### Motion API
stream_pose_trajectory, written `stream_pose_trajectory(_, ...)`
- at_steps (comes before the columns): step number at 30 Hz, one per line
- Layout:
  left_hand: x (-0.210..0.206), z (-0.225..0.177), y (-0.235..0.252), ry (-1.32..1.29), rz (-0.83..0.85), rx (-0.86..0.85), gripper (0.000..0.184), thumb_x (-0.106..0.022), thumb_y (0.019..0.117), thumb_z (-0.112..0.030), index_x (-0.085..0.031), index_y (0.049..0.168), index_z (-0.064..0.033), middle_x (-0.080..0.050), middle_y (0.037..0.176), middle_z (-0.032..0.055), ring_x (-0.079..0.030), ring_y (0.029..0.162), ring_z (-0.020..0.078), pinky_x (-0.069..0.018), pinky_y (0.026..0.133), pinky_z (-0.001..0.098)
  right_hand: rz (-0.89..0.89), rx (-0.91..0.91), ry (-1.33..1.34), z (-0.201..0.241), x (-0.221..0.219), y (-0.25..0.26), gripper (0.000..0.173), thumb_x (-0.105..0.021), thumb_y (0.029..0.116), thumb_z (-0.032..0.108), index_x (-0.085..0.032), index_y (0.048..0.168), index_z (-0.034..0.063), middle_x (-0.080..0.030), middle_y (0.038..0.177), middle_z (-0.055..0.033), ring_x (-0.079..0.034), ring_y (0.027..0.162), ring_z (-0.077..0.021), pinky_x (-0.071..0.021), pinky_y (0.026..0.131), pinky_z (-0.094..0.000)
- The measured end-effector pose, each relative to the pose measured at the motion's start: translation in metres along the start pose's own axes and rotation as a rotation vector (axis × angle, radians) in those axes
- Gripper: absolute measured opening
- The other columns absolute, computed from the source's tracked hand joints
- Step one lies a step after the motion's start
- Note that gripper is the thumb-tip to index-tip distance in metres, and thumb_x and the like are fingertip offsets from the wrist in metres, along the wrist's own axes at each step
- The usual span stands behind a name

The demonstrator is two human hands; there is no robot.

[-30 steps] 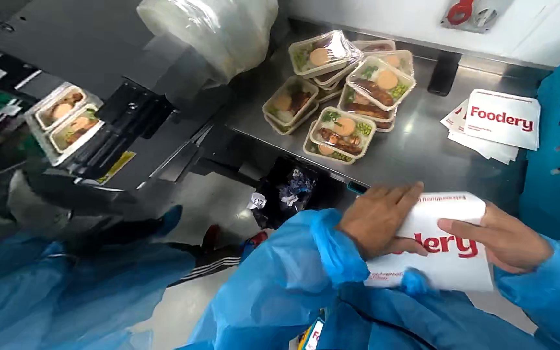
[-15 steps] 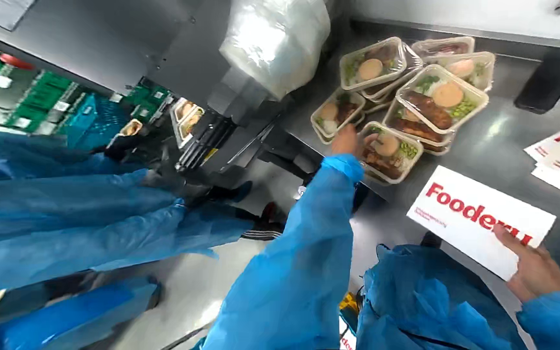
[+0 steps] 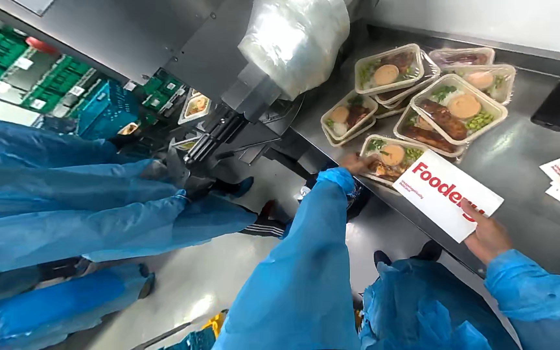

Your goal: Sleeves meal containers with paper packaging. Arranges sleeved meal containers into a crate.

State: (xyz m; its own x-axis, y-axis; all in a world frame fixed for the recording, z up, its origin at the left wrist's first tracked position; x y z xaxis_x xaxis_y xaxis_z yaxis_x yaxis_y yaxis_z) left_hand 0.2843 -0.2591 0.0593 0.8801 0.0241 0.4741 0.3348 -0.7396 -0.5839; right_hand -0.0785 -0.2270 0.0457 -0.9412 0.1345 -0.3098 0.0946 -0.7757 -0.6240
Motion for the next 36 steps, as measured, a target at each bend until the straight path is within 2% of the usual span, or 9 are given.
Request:
stream_pose_trajectory(6,-0.164,0.023,-0.126,-0.840,0.222,0.258,0.052,-0.062,0.1018,-0.036,-0.049,0.144,-0.0077,-0.066,0.123,0.0161,-0.066,0.106,0.0266,-0.0569,0.089,0.0462,-0.382,0.193,-0.278,0.038,0.134,-0.077,0.050,-0.059,0.1009,0.021,-0.043,0.145,0.0018,-0.057,0.132,-0.0053,-0.057,0.112,-0.0005,-0.0500,0.095,-0.0217)
stream_pose_trajectory(10,-0.265,-0.007,-0.226,-0.856,0.747,0.406,0.059,-0.044,0.1080,-0.046,-0.040,0.152,-0.0064,-0.056,0.142,0.0196,-0.061,0.121,0.0309,-0.0502,0.102,0.0463,-0.512,0.082,-0.074,0.013,0.176,-0.147,0.041,-0.039,0.1093,0.030,-0.041,0.143,0.0069,-0.058,0.118,0.0005,-0.058,0.102,-0.0003,-0.0527,0.086,-0.0244)
stream_pose_trajectory(12,-0.233,-0.026,-0.258,-0.429,0.916,0.135,0.058,-0.037,0.1110,-0.038,-0.039,0.149,0.0052,-0.061,0.137,0.0228,-0.066,0.117,0.0280,-0.0538,0.101,0.0419,-0.517,0.078,0.054,0.008,0.182,-0.166,0.037,-0.031,0.1111,0.033,-0.045,0.138,0.0115,-0.061,0.111,0.0046,-0.062,0.097,0.0003,-0.0557,0.082,-0.0245)
stream_pose_trajectory(14,-0.177,-0.062,-0.229,0.061,0.521,-0.315,0.044,-0.064,0.1016,-0.030,-0.061,0.132,0.0021,-0.072,0.115,0.0150,-0.071,0.104,0.0222,-0.0577,0.094,0.0394,-0.447,0.097,0.235,-0.006,0.179,-0.167,0.036,-0.025,0.1115,0.038,-0.051,0.126,0.0182,-0.067,0.100,0.0086,-0.067,0.092,-0.0002,-0.0594,0.078,-0.0255)
stream_pose_trajectory(17,-0.170,-0.130,-0.137,0.401,0.075,-0.704,0.071,-0.072,0.0940,-0.044,-0.052,0.144,0.0025,-0.059,0.138,0.0253,-0.057,0.128,0.0408,-0.0479,0.106,0.0562,-0.430,0.075,0.391,-0.039,0.175,-0.176,0.042,-0.021,0.1108,0.044,-0.053,0.121,0.0185,-0.068,0.096,0.0068,-0.067,0.091,-0.0026,-0.0597,0.076,-0.0282)
stream_pose_trajectory(22,-0.230,-0.184,-0.042,0.726,0.515,-0.587,0.056,-0.070,0.0966,-0.044,-0.065,0.119,0.0077,-0.066,0.115,0.0299,-0.064,0.111,0.0439,-0.0499,0.098,0.0622,-0.430,0.024,0.420,-0.077,0.173,-0.189,0.033,-0.028,0.1111,0.038,-0.052,0.121,0.0170,-0.068,0.097,0.0074,-0.066,0.091,-0.0003,-0.0585,0.079,-0.0260)
stream_pose_trajectory(26,-0.218,-0.139,-0.069,0.256,0.656,-0.648,0.033,-0.068,0.0990,-0.019,-0.062,0.108,0.0117,-0.066,0.095,0.0246,-0.066,0.088,0.0311,-0.0555,0.085,0.0491,-0.473,0.070,0.437,-0.066,0.154,-0.175,0.029,-0.032,0.1111,0.031,-0.052,0.124,0.0147,-0.069,0.097,0.0065,-0.068,0.089,-0.0018,-0.0604,0.077,-0.0259)
stream_pose_trajectory(30,-0.152,-0.062,-0.128,-0.288,0.678,-0.457,0.059,-0.066,0.0957,-0.024,-0.039,0.144,-0.0039,-0.069,0.112,0.0128,-0.070,0.095,0.0183,-0.0588,0.087,0.0400,-0.539,0.056,0.019,-0.039,0.177,-0.175,0.030,-0.049,0.1055,0.015,-0.049,0.127,-0.0054,-0.060,0.097,0.0014,-0.058,0.084,0.0061,-0.0509,0.075,-0.0148)
stream_pose_trajectory(36,-0.048,-0.021,-0.227,-0.566,0.757,-0.582,0.071,-0.068,0.0975,-0.035,-0.035,0.155,-0.0105,-0.066,0.133,0.0003,-0.064,0.119,0.0103,-0.0523,0.106,0.0354,-0.159,0.152,-0.049,0.036,0.115,-0.207,0.022,-0.068,0.0885,0.030,-0.064,0.106,0.0173,-0.073,0.087,0.0106,-0.070,0.083,-0.0013,-0.0608,0.075,-0.0236)
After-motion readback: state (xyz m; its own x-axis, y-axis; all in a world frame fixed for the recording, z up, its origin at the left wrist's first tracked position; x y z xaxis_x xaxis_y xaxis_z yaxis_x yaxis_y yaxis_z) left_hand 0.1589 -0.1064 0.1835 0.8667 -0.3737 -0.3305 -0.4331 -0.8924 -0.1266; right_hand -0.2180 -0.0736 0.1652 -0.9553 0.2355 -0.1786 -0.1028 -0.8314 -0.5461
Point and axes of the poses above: each hand's wrist, its own y-axis towards the middle knuckle, its own x-axis out of the back of the hand, z = x × y, the point moved 6 cm from there along y, towards the middle knuckle
